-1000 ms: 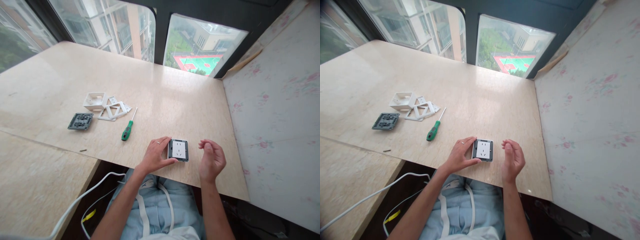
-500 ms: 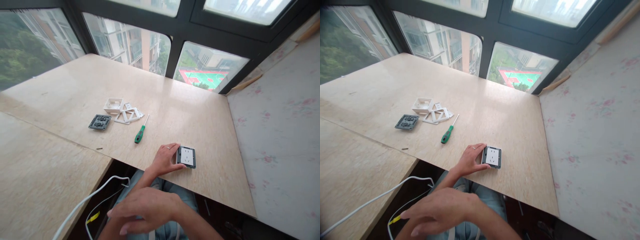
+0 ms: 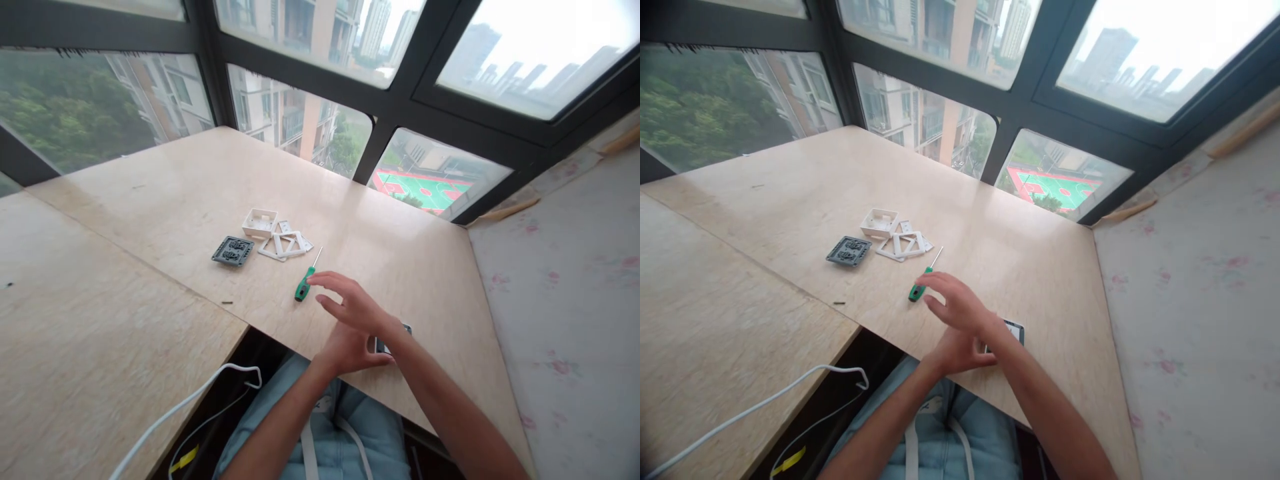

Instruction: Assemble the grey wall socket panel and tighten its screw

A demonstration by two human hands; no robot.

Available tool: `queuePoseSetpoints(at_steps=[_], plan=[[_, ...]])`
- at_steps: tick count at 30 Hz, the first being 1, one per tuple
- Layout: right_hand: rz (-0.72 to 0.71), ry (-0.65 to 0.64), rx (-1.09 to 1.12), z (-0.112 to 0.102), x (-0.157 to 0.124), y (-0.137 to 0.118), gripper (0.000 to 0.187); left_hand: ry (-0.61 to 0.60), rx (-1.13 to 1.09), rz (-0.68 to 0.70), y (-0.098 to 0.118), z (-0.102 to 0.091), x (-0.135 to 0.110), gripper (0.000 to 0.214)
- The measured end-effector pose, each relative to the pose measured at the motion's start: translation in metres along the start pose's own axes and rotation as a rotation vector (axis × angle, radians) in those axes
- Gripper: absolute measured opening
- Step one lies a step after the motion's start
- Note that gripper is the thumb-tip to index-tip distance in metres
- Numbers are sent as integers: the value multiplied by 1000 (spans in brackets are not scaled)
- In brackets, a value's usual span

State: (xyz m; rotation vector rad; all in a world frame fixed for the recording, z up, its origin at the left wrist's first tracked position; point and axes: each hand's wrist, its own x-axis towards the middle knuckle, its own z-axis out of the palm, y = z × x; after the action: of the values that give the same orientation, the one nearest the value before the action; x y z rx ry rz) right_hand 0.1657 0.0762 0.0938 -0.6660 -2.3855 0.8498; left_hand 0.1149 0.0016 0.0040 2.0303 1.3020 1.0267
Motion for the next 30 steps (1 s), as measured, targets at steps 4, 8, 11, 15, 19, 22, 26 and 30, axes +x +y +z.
queuePoseSetpoints(at_steps=[4, 8, 11, 15, 19, 22, 26, 30], plan=[[-34, -74, -315, 1, 29, 21, 53, -136, -80, 56, 0, -3, 8, 63], [-86, -372, -586, 17, 48, 36, 52, -150, -102, 41, 0, -5, 11, 55], [-120, -469, -639, 30, 54, 41, 33, -130, -132, 34, 2, -7, 11, 51], [-158, -512, -683, 32, 56, 42, 20, -142, -136, 33, 1, -6, 10, 56], [-166, -485, -697, 17, 51, 37, 18, -175, -97, 15, 0, -4, 10, 66], [-156, -344, -653, -2, 37, 31, 25, -196, -72, -7, 1, -5, 10, 67], [-131, 163, -326, -36, 7, 19, 32, -198, -67, 3, 3, -9, 11, 72], [110, 580, 73, -69, -29, 5, 45, -187, -52, 23, 2, -8, 10, 84]])
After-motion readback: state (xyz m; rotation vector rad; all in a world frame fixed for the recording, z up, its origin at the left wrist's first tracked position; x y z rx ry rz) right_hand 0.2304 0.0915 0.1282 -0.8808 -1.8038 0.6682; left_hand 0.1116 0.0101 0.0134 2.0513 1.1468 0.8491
